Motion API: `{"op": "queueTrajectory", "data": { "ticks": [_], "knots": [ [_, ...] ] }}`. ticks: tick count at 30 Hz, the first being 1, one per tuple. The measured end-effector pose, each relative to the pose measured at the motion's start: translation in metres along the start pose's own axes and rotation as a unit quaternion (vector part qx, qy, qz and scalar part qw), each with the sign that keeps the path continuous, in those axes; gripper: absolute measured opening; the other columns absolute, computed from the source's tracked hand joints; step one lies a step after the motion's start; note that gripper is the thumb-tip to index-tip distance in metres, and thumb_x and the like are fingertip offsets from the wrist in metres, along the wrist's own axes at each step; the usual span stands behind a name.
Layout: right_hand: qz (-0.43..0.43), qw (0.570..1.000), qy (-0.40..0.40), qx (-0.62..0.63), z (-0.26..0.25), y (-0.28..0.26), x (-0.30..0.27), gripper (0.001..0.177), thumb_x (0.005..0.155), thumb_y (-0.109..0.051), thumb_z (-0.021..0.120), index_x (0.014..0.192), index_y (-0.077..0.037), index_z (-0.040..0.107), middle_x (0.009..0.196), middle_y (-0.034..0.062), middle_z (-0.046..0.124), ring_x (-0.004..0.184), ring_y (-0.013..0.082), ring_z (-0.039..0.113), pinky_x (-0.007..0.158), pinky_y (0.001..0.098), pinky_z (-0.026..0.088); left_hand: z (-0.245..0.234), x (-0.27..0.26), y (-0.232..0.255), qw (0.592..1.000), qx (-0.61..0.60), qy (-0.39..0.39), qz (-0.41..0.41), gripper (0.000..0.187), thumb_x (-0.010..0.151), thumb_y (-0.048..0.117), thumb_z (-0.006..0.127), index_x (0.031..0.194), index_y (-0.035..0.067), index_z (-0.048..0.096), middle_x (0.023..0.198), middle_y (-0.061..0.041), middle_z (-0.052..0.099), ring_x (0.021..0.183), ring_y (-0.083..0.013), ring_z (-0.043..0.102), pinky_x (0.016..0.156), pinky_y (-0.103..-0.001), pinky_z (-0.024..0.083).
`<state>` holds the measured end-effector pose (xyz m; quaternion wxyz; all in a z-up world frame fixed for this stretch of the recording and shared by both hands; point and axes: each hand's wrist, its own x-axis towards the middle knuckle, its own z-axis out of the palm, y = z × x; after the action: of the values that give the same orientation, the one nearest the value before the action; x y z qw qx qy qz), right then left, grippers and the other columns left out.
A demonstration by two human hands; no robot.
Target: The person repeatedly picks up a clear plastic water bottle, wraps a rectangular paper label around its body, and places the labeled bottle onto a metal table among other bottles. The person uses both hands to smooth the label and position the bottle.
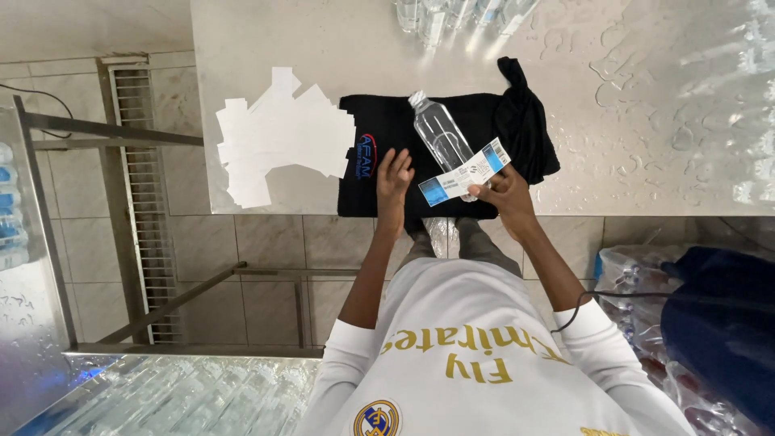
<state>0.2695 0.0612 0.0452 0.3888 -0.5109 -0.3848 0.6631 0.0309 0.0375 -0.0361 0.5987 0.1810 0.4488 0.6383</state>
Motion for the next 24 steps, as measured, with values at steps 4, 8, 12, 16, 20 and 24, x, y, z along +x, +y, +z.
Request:
{"op": "queueTrajectory", "data": {
  "ticks": [4,8,12,16,20,24],
  "knots": [
    [-0.02,0.999,-0.027,-0.014,0.003,-0.012,-0.011,0.085,0.088,-0.01,0.092,0.16,-0.005,0.049,0.129,0.0183,0.075,0.116,0.0153,0.068,0.102,0.0379,0.059,0.065,0.018,0.034,0.997,0.012,-0.078,-0.009,0.117,0.095,0.029,0.092,0.179,0.016,0.011,0.162,-0.029,0.05,0.154,-0.0418,0.047,0.127,-0.058,0.042],
    [-0.153,0.964,0.092,-0.196,0.025,-0.026,-0.026,0.075,0.103,-0.019,0.084,0.164,0.002,0.045,0.146,0.0272,0.061,0.133,0.036,0.06,0.115,0.0507,0.051,0.093,0.038,0.016,0.989,-0.037,0.105,-0.097,0.082,0.098,0.017,0.085,0.164,0.008,0.037,0.139,-0.019,0.072,0.133,-0.0353,0.069,0.118,-0.053,0.053],
    [-0.395,0.753,0.072,-0.521,0.022,0.017,-0.019,0.045,0.114,-0.02,0.061,0.152,0.003,0.063,0.148,0.0246,0.065,0.14,0.0419,0.061,0.124,0.0519,0.044,0.134,0.017,0.034,0.973,-0.051,0.21,-0.087,0.085,0.095,0.008,0.084,0.167,0.01,0.037,0.147,-0.017,0.067,0.134,-0.0328,0.069,0.118,-0.047,0.053],
    [-0.411,0.721,0.106,-0.547,0.016,0.015,-0.005,0.055,0.117,-0.03,0.059,0.155,0.009,0.057,0.146,0.0303,0.062,0.137,0.0462,0.061,0.121,0.0527,0.047,0.149,0.001,0.013,0.977,-0.066,0.195,-0.056,0.084,0.089,0.003,0.088,0.161,0.01,0.044,0.145,-0.015,0.062,0.132,-0.0311,0.069,0.117,-0.046,0.055],
    [-0.206,0.863,-0.001,-0.462,0.012,-0.022,-0.001,0.077,0.11,-0.061,0.056,0.159,-0.002,0.052,0.142,0.0278,0.067,0.131,0.0482,0.064,0.113,0.0602,0.049,0.155,-0.012,0.015,0.989,-0.035,0.142,-0.021,0.065,0.085,-0.001,0.088,0.141,0.007,0.055,0.121,-0.008,0.058,0.119,-0.0212,0.067,0.112,-0.043,0.059],
    [-0.108,0.913,-0.106,-0.38,-0.014,-0.014,0.012,0.078,0.109,-0.069,0.049,0.162,-0.011,0.051,0.14,0.0224,0.07,0.133,0.0435,0.065,0.11,0.0571,0.05,0.16,-0.018,0.048,0.995,-0.015,0.095,-0.032,0.055,0.088,-0.001,0.082,0.136,0.001,0.056,0.123,-0.015,0.062,0.121,-0.029,0.072,0.11,-0.049,0.06]
  ]
}}
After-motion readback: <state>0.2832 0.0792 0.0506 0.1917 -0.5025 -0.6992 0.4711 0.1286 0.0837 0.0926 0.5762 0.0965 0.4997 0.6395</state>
